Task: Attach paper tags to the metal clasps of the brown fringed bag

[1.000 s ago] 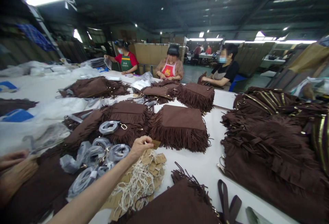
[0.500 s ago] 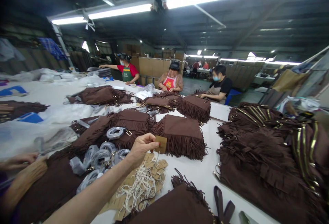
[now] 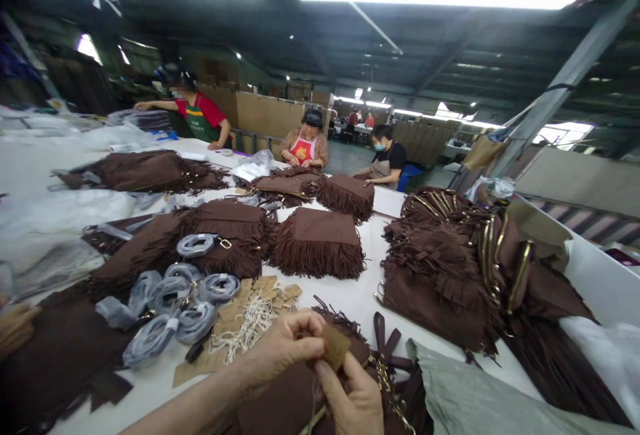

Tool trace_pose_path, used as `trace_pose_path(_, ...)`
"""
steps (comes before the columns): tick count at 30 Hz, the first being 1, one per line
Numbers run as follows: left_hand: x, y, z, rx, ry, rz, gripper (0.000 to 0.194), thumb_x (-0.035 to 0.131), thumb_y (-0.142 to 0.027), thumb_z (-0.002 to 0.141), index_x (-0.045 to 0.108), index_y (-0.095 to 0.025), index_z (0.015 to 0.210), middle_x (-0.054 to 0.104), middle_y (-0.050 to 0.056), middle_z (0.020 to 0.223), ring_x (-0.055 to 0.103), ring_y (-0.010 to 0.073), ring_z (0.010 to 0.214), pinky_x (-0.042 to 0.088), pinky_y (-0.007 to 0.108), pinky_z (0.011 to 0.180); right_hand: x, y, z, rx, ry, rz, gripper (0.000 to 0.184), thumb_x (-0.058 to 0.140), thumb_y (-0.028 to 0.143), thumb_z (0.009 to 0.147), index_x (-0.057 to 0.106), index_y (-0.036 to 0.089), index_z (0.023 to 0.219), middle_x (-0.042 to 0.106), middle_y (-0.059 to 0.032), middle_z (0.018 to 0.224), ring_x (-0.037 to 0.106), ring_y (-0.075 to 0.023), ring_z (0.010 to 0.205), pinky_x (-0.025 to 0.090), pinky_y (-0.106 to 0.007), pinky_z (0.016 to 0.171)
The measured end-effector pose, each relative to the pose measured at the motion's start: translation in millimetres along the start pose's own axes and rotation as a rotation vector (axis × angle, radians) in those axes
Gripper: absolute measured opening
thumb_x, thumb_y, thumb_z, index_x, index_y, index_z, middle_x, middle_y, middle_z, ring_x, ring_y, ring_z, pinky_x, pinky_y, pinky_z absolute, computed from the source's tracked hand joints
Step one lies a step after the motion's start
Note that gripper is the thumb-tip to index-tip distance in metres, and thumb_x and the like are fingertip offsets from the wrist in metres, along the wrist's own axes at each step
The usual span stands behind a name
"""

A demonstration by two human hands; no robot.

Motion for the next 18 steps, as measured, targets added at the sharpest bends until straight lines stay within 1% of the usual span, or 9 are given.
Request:
trace_pose_path(2, 0.9, 14, -9, -0.109, 0.083, -0.054, 0.035, 0.067, -0.042, 0.061, 0.058, -0.013, 0.078, 0.058, 0.002, 0.072, 0.052, 0.0116, 0.064, 0.039, 0.02, 0.052, -3, 2, -6, 0.1, -0.037, 0.078, 0.043, 0.071, 0.049, 0.057, 0.065, 0.015, 0.082, 0.048, 0.0063, 0.039, 0.035, -0.0044, 0.035, 0.023, -0.016, 0.036)
trace_pose_path(4, 2.1, 32, -19, -0.216, 0.155, -0.11, 0.04, 0.068, -0.041, 0.06, 0.057, -0.011, 0.084, 0.062, 0.004, 0.074, 0.054, 0.0118, 0.062, 0.037, 0.018, 0.045, -8, 1, -9, 0.153, -0.073, 0.174, 0.041, 0.074, 0.047, 0.055, 0.064, 0.015, 0.077, 0.05, 0.0059, 0.041, 0.036, -0.0047, 0.036, 0.025, -0.016, 0.036)
trace_pose_path(7, 4.2, 61, -33, -0.377, 0.209, -0.197, 0.04, 0.072, -0.035, 0.051, 0.056, -0.01, 0.077, 0.065, 0.006, 0.065, 0.052, 0.0098, 0.046, 0.027, 0.015, 0.035, -16, -4, -11, 0.174, -0.116, 0.255, 0.035, 0.077, 0.042, 0.052, 0.062, 0.015, 0.07, 0.05, 0.0064, 0.041, 0.037, -0.0051, 0.037, 0.027, -0.016, 0.037)
trace_pose_path(10, 5.3, 82, -43, -0.463, 0.215, -0.23, 0.037, 0.071, -0.034, 0.048, 0.056, -0.011, 0.071, 0.064, 0.006, 0.056, 0.05, 0.0093, 0.038, 0.022, 0.015, 0.032, -24, -9, -13, 0.154, -0.203, 0.266, 0.036, 0.078, 0.04, 0.051, 0.063, 0.014, 0.072, 0.052, 0.006, 0.043, 0.039, -0.0052, 0.038, 0.028, -0.016, 0.036)
trace_pose_path(13, 4.5, 89, -48, -0.504, 0.157, -0.2, 0.032, 0.069, -0.035, 0.05, 0.056, -0.011, 0.066, 0.063, 0.006, 0.051, 0.047, 0.0081, 0.033, 0.019, 0.015, 0.029, -32, -14, -17, 0.153, -0.28, 0.29, 0.038, 0.079, 0.038, 0.048, 0.063, 0.014, 0.073, 0.053, 0.0061, 0.044, 0.041, -0.0052, 0.038, 0.03, -0.016, 0.035)
trace_pose_path(18, 2.5, 86, -52, -0.506, 0.08, -0.135, 0.027, 0.067, -0.032, 0.048, 0.056, -0.011, 0.059, 0.058, 0.002, 0.043, 0.043, 0.0061, 0.029, 0.015, 0.015, 0.029, -53, -29, -25, 0.176, -0.338, 0.336, 0.034, 0.08, 0.034, 0.049, 0.061, 0.015, 0.07, 0.055, 0.0055, 0.046, 0.044, -0.0062, 0.039, 0.033, -0.016, 0.035)
Point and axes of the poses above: each hand's wrist, its own z-axis towards the middle knuckle, its own x-axis out of the palm, y = z × x, the point moved 1 cm from there along z, towards the middle knuckle
